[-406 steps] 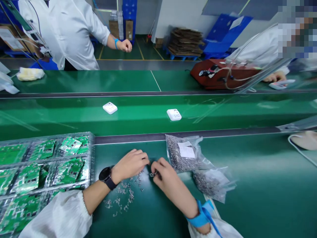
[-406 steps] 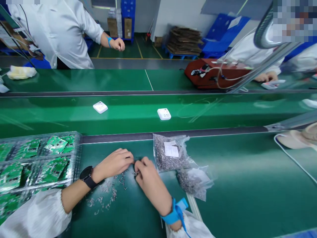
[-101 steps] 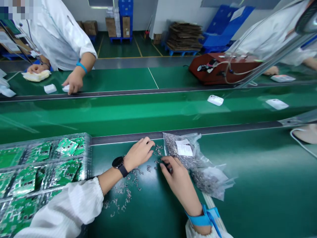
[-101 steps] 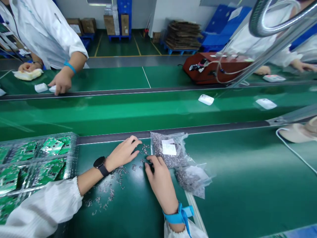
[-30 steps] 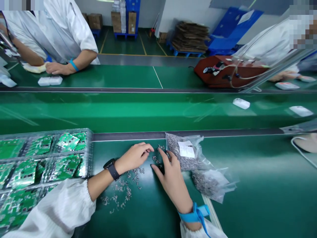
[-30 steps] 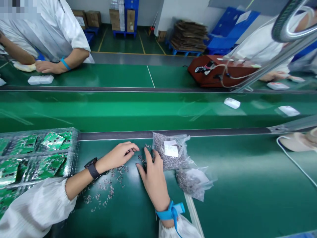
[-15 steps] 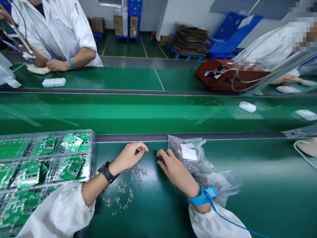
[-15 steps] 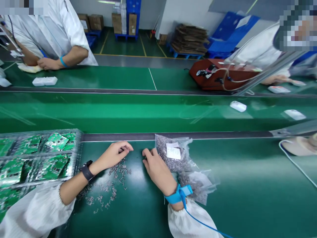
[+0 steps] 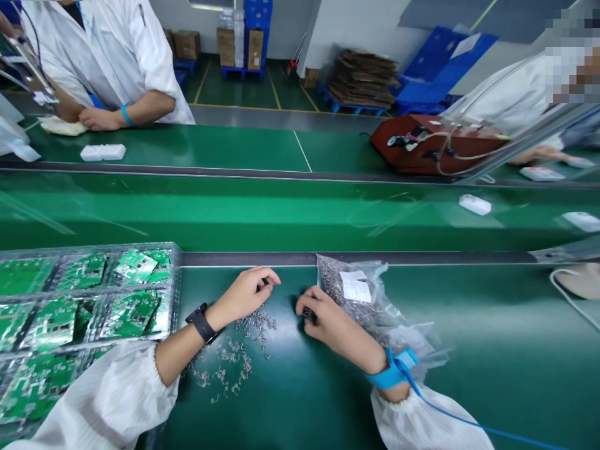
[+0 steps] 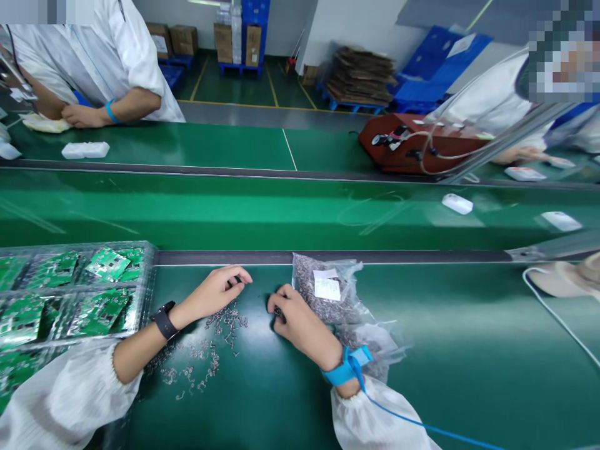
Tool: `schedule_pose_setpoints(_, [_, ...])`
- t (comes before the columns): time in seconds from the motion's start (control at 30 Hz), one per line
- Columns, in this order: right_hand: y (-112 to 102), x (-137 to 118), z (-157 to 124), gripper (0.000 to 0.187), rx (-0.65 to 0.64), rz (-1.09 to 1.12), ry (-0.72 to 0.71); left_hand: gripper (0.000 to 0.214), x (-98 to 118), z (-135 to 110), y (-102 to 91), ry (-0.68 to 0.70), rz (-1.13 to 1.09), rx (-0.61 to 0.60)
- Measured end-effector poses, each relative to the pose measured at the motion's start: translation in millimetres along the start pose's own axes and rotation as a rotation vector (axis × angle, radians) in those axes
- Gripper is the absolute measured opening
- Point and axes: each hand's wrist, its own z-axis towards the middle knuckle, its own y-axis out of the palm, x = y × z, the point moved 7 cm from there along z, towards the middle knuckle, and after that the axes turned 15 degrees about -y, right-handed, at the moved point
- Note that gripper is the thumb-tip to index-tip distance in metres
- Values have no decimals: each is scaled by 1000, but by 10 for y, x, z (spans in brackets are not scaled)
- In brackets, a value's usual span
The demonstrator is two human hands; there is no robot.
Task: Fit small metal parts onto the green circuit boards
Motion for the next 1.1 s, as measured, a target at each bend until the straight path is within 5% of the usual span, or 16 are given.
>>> schedule_pose_setpoints(0.2, [-20,1,108,32,87,-44,2,23,-11,-9,12,4,27,2])
schedule_pose_setpoints(0.33, [-502,-92,13,25,244,92,25,24,-16,-14,21,23,67,-9])
schedule_pose_setpoints(0.47, [-1116,-374,-171,6,592,75,48,25,-21,-22,36,33,93,-27])
schedule_pose_setpoints(0.53, [-1210,-439,-236,9,682,99,80,25,-21,-26,35,32,112,-24])
schedule_pose_setpoints(0.87, [-681,57,-622,28,550,99,344,27,-1,-50,-9,57,291,47])
schedule_pose_setpoints(1.1, [19,-102,-669,19,220,204,284,25,17,-53,54,104,385,28])
